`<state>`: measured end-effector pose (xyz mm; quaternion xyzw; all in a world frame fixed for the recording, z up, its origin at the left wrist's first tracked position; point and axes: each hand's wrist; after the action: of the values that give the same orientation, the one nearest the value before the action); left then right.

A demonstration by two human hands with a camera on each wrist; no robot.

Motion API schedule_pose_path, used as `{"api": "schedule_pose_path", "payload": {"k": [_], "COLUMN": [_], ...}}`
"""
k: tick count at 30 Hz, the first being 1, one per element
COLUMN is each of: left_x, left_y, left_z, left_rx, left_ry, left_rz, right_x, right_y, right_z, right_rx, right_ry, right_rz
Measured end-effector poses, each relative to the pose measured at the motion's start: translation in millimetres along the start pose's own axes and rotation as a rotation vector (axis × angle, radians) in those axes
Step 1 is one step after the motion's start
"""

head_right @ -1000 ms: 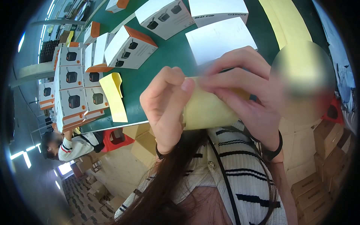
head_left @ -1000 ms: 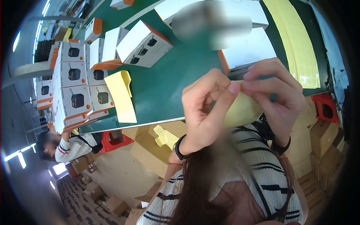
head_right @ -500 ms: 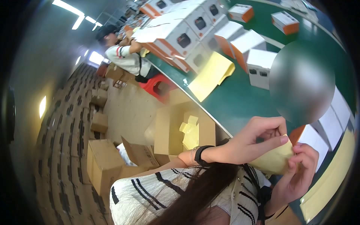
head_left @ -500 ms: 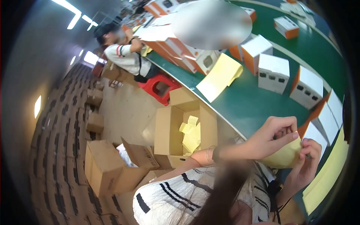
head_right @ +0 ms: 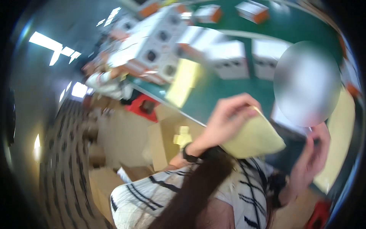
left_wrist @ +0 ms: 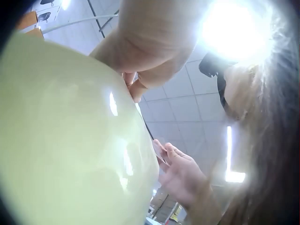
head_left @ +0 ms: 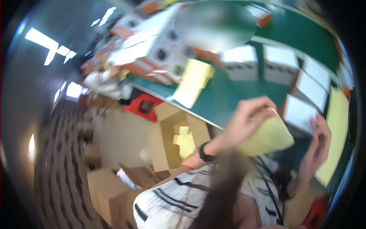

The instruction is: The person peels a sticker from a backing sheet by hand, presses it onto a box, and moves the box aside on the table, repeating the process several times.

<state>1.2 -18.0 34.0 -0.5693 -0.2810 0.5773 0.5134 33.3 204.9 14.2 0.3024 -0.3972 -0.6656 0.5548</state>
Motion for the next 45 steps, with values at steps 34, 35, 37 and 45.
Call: {"api": "schedule_pose_path", "payload": {"k": [34, 35, 37, 45], "left_x": [38, 41, 42, 38], "left_y": [9, 9, 10, 5], "left_z": [19, 21, 22, 16], "left_rx": [0.022, 0.09, 0.16, 0.063], "left_ry": [0.496, 0.464, 0.43, 0.526], "left_rz": [-0.028, -0.093, -0.157, -0.096], "right_x": [-14, -14, -16, -16], "right_y": [29, 29, 26, 21], "right_z": [-2, -2, -4, -11], "right_rx": [0.194, 0.201, 0.189, 0.143], "right_ry": [0.429, 0.406, 0.397, 0.293], "right_rz": [-0.116, -0.077, -0.067, 0.081]}}
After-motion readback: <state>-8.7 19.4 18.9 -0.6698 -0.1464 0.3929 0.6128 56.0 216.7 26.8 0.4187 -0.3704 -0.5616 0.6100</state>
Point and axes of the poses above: each hand's wrist, its own z-axis towards the middle knuckle, its own x-axis out of the palm, y = z × x, and after that the axes turned 13 degrees about z, right-handed
